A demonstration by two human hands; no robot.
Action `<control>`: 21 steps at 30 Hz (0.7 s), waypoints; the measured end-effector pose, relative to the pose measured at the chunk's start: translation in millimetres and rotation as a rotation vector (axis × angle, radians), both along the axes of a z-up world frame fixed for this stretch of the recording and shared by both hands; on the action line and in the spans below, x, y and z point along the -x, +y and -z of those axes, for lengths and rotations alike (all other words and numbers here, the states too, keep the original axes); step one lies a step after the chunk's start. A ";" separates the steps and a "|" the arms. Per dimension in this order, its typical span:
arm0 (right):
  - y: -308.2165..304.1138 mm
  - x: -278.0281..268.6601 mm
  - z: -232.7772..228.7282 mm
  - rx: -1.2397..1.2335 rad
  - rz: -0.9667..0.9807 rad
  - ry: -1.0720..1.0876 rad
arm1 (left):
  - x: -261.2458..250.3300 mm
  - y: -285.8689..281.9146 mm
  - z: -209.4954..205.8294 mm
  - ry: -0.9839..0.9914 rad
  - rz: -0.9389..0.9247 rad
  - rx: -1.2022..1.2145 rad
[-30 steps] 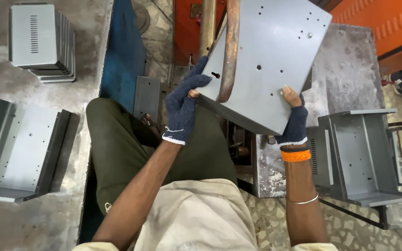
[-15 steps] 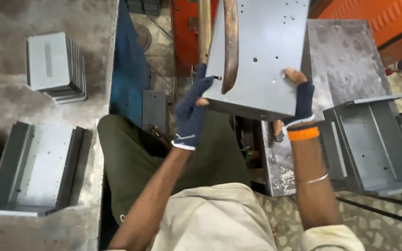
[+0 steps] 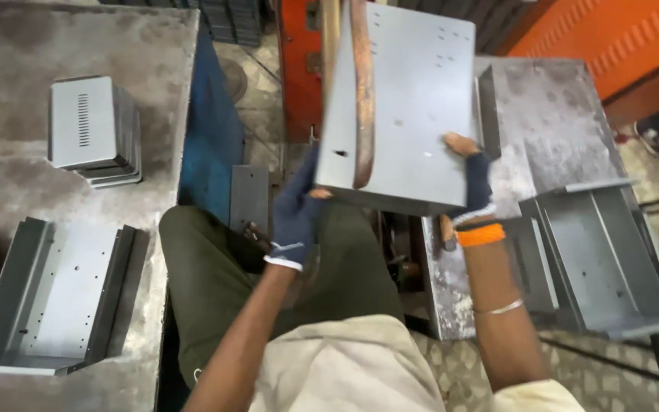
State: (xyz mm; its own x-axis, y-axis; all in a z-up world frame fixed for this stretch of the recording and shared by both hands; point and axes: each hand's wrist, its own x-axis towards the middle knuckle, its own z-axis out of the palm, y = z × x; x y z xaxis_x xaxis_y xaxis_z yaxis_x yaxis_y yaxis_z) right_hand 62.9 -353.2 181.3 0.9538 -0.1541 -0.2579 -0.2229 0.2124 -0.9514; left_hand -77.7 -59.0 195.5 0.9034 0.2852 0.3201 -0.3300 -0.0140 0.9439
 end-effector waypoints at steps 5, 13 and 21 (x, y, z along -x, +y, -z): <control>48.9 19.2 -34.2 -0.226 0.034 0.067 | -7.9 29.6 6.1 -0.022 0.149 -0.054; 85.5 17.7 -22.0 -0.143 -0.110 0.009 | 3.5 57.5 5.7 -0.071 0.033 -0.104; 110.1 -3.7 24.6 -0.186 -0.154 0.051 | 12.5 91.9 1.1 0.013 -0.097 -0.275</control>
